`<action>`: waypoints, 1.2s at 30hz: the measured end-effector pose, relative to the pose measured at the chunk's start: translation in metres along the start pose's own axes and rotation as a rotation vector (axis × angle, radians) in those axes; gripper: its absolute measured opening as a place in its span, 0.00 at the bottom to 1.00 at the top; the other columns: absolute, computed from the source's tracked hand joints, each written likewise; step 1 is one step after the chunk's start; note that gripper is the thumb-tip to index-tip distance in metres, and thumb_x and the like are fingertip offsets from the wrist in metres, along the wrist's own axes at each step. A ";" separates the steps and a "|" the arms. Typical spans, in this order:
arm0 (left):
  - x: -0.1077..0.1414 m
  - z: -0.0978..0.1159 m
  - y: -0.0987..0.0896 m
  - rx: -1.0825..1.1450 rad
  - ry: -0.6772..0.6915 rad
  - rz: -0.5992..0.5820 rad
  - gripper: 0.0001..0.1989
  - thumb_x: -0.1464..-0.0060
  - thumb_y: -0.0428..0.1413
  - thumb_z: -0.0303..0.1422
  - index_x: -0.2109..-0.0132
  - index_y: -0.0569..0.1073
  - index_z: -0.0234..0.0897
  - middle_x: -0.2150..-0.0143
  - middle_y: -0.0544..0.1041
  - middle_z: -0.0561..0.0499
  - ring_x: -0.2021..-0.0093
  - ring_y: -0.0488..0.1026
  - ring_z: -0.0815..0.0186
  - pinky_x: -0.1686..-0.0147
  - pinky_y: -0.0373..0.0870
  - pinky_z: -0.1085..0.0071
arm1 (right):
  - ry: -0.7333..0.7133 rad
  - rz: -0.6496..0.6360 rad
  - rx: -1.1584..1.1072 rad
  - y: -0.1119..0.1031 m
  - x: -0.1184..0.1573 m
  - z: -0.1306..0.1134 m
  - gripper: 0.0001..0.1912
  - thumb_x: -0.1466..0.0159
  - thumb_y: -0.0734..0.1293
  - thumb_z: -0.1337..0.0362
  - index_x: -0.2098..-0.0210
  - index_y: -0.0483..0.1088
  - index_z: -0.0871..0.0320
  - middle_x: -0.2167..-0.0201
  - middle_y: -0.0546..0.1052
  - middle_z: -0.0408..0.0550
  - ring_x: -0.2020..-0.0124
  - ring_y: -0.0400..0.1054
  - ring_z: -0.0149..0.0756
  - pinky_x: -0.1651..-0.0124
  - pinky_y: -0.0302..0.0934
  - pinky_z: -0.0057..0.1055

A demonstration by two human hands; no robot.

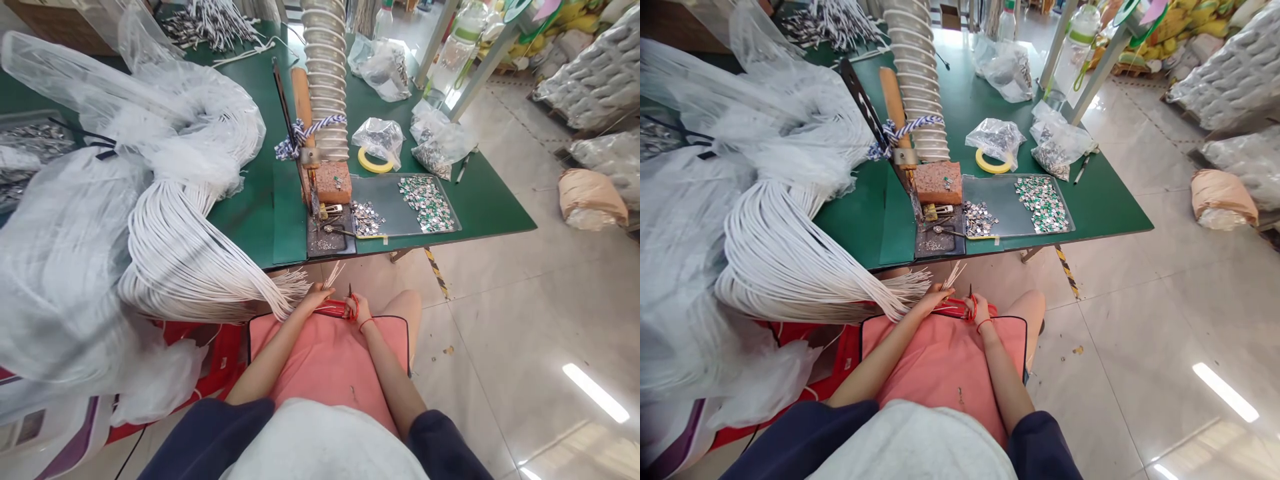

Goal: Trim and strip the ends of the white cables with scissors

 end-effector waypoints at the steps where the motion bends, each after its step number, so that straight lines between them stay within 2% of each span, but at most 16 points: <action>1: -0.001 -0.001 0.000 -0.002 -0.009 -0.005 0.13 0.39 0.54 0.38 0.64 0.72 0.31 0.72 0.72 0.55 0.77 0.67 0.73 0.75 0.68 0.74 | -0.011 -0.013 -0.001 0.003 0.001 -0.002 0.15 0.43 0.69 0.52 0.70 0.68 0.59 0.88 0.62 0.32 0.87 0.58 0.27 0.81 0.56 0.26; 5: -0.002 -0.002 0.003 -0.006 -0.036 -0.033 0.11 0.38 0.54 0.37 0.63 0.72 0.31 0.72 0.71 0.55 0.78 0.67 0.74 0.77 0.67 0.75 | -0.069 -0.053 0.018 0.010 0.005 -0.015 0.15 0.52 0.72 0.52 0.74 0.70 0.58 0.87 0.64 0.34 0.83 0.58 0.28 0.78 0.53 0.26; 10: 0.002 0.000 0.005 0.004 -0.030 -0.071 0.11 0.38 0.54 0.36 0.63 0.72 0.31 0.74 0.70 0.56 0.79 0.65 0.75 0.79 0.66 0.77 | -0.098 -0.078 0.038 0.011 0.007 -0.021 0.16 0.50 0.71 0.50 0.76 0.69 0.57 0.88 0.61 0.34 0.82 0.54 0.27 0.78 0.49 0.26; 18: 0.003 0.001 0.007 0.023 -0.012 -0.114 0.12 0.38 0.54 0.37 0.62 0.72 0.31 0.73 0.71 0.56 0.78 0.66 0.75 0.79 0.66 0.77 | -0.092 -0.143 0.045 0.019 0.011 -0.013 0.18 0.49 0.71 0.48 0.74 0.70 0.57 0.87 0.61 0.34 0.83 0.53 0.27 0.79 0.47 0.25; 23: 0.005 0.007 0.006 0.029 0.026 -0.097 0.11 0.41 0.56 0.36 0.67 0.71 0.32 0.80 0.63 0.61 0.83 0.56 0.77 0.82 0.55 0.78 | -0.089 -0.171 0.030 0.021 0.010 -0.013 0.18 0.48 0.71 0.48 0.72 0.70 0.57 0.88 0.62 0.34 0.84 0.54 0.28 0.79 0.49 0.26; 28: 0.009 0.015 0.003 0.025 0.067 -0.058 0.10 0.52 0.59 0.37 0.72 0.70 0.34 0.85 0.57 0.62 0.84 0.52 0.75 0.82 0.47 0.74 | -0.092 -0.200 0.019 0.023 0.013 -0.017 0.19 0.48 0.71 0.47 0.72 0.70 0.57 0.88 0.61 0.34 0.85 0.54 0.27 0.80 0.50 0.26; 31: 0.011 0.019 0.002 0.015 0.088 -0.044 0.09 0.55 0.59 0.37 0.72 0.70 0.35 0.84 0.58 0.61 0.82 0.54 0.73 0.81 0.48 0.74 | -0.099 -0.214 0.013 0.025 0.014 -0.018 0.19 0.47 0.70 0.46 0.72 0.69 0.57 0.89 0.61 0.33 0.85 0.53 0.27 0.80 0.51 0.26; 36: 0.012 0.020 0.002 -0.007 0.106 -0.038 0.08 0.58 0.58 0.36 0.72 0.71 0.35 0.79 0.66 0.57 0.77 0.62 0.70 0.77 0.56 0.74 | -0.109 -0.242 0.009 0.028 0.014 -0.015 0.21 0.47 0.69 0.44 0.75 0.65 0.56 0.89 0.60 0.33 0.86 0.52 0.26 0.78 0.56 0.26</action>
Point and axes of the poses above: each hand's wrist, its own x-axis away from the middle knuckle, its own y-axis out of the palm, z = x × y, the point moved 9 cm from there along -x, towards the middle knuckle
